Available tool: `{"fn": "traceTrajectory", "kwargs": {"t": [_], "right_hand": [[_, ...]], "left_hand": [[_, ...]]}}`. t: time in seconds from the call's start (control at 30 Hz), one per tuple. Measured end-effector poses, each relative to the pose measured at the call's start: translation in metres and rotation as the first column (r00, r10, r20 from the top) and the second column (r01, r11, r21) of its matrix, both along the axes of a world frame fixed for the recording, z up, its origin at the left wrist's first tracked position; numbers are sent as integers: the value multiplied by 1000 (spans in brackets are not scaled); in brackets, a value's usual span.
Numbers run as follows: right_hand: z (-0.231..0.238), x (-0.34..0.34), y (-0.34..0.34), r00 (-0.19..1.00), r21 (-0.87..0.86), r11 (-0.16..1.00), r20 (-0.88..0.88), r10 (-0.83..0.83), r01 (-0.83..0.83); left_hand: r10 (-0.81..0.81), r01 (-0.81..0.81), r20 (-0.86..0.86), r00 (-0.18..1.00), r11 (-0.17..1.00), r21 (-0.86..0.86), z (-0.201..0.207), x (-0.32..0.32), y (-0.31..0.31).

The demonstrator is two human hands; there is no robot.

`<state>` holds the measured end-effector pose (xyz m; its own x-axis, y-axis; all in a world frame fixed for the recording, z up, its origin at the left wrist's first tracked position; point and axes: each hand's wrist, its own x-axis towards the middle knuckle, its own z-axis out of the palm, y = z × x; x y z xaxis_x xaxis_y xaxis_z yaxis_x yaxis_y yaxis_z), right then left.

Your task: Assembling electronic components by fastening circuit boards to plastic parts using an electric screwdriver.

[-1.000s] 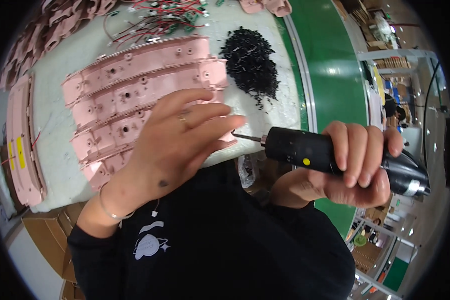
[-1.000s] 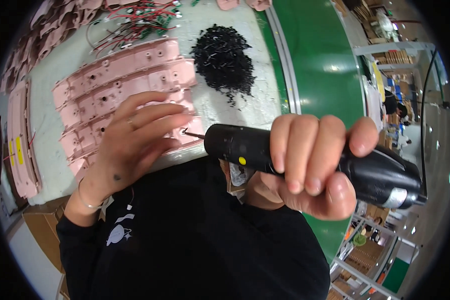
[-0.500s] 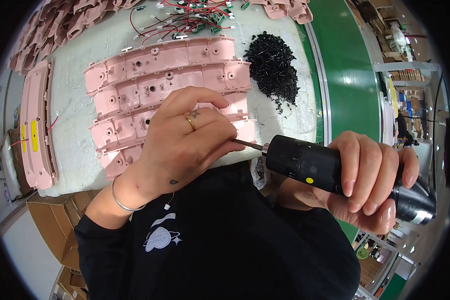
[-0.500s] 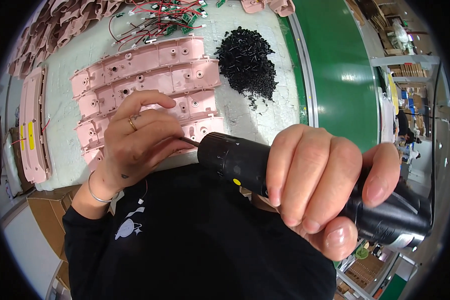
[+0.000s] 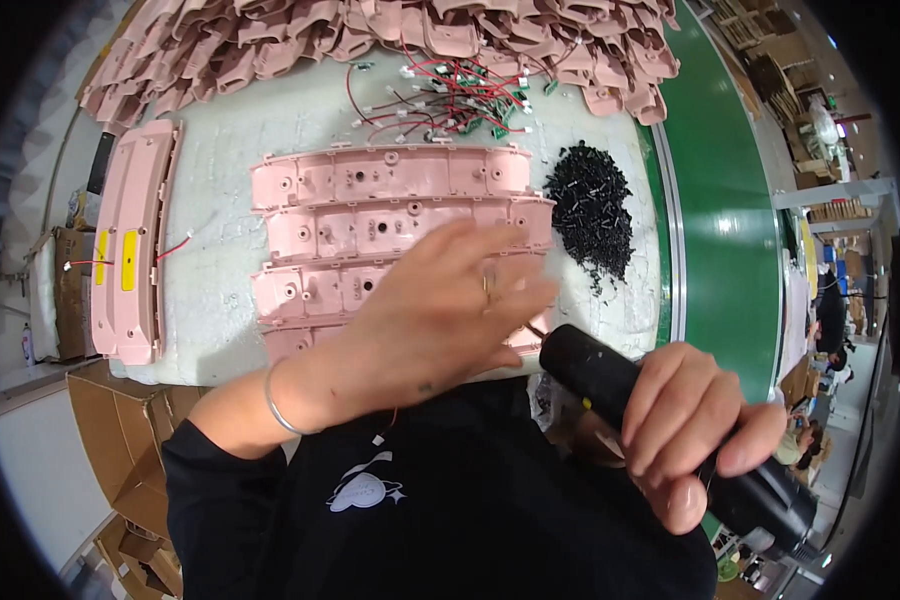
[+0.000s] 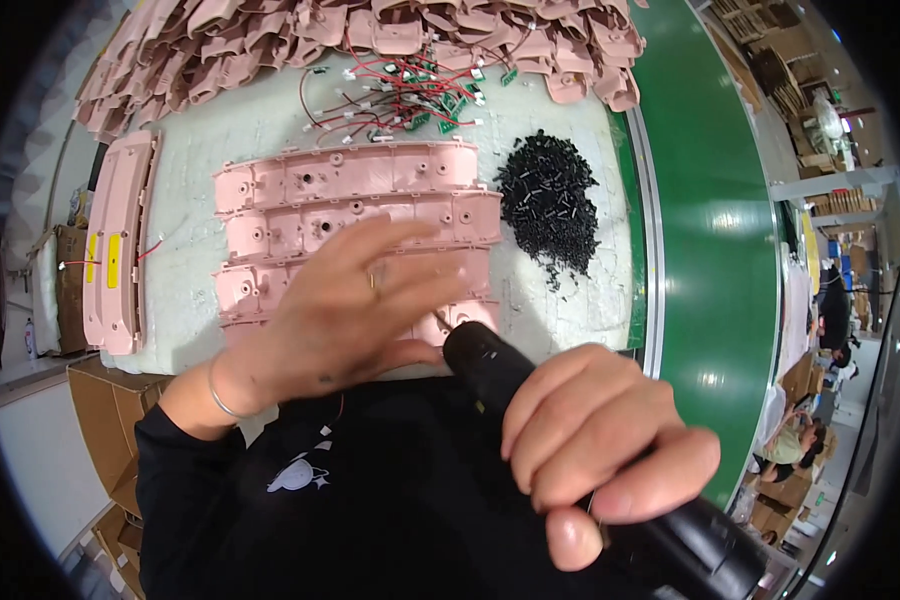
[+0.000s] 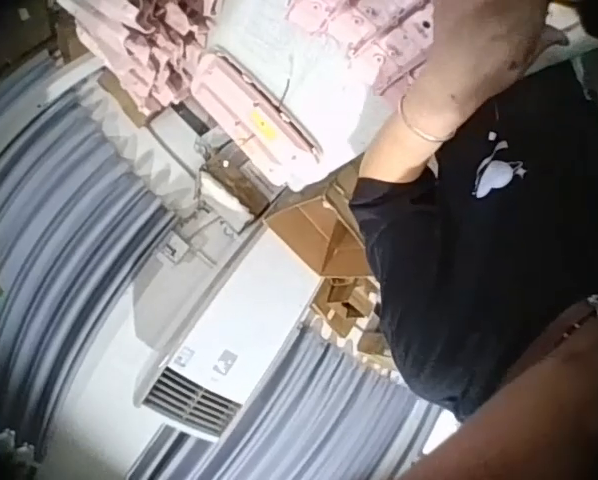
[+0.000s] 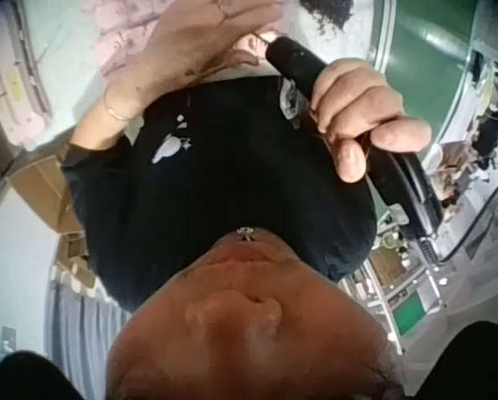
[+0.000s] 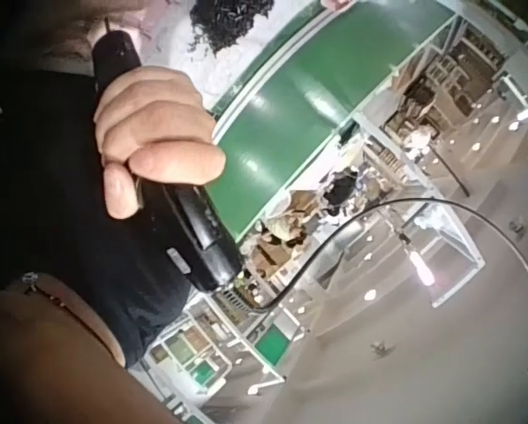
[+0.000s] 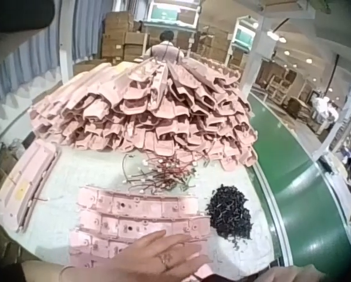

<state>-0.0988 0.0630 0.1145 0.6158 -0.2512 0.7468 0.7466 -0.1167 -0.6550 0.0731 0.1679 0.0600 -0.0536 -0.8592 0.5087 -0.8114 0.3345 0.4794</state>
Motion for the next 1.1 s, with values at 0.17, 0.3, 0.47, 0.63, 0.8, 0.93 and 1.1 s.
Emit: {"fn": "traceTrajectory", "kwargs": {"t": [0.17, 0.3, 0.47, 0.63, 0.8, 0.93, 1.1], "right_hand": [[-10, -5, -5, 982, 64, 983, 77, -174, 170], [-12, -6, -2, 963, 86, 966, 101, -252, 243], [-14, -8, -2, 943, 74, 944, 58, -327, 322], [-13, -13, -4, 939, 77, 939, 53, -341, 336], [-15, 1, -5, 959, 78, 956, 9, -283, 281], [-11, 8, 5, 968, 134, 961, 35, -250, 244], [-14, 30, 14, 983, 105, 978, -29, -181, 183]], "left_hand": [[401, -447, 277, 873, 885, 129, -17, 109, -49], [479, -519, 453, 752, 854, -41, -57, 175, -81], [474, -640, 624, 622, 766, 56, -58, 179, -95], [606, -510, 308, 734, 790, -340, -25, 157, -51], [633, -553, 113, 766, 738, -387, 7, 151, 5], [503, -546, -223, 835, 809, -217, 30, 120, 52], [340, -311, -337, 878, 940, 137, 19, 96, 77]]}}
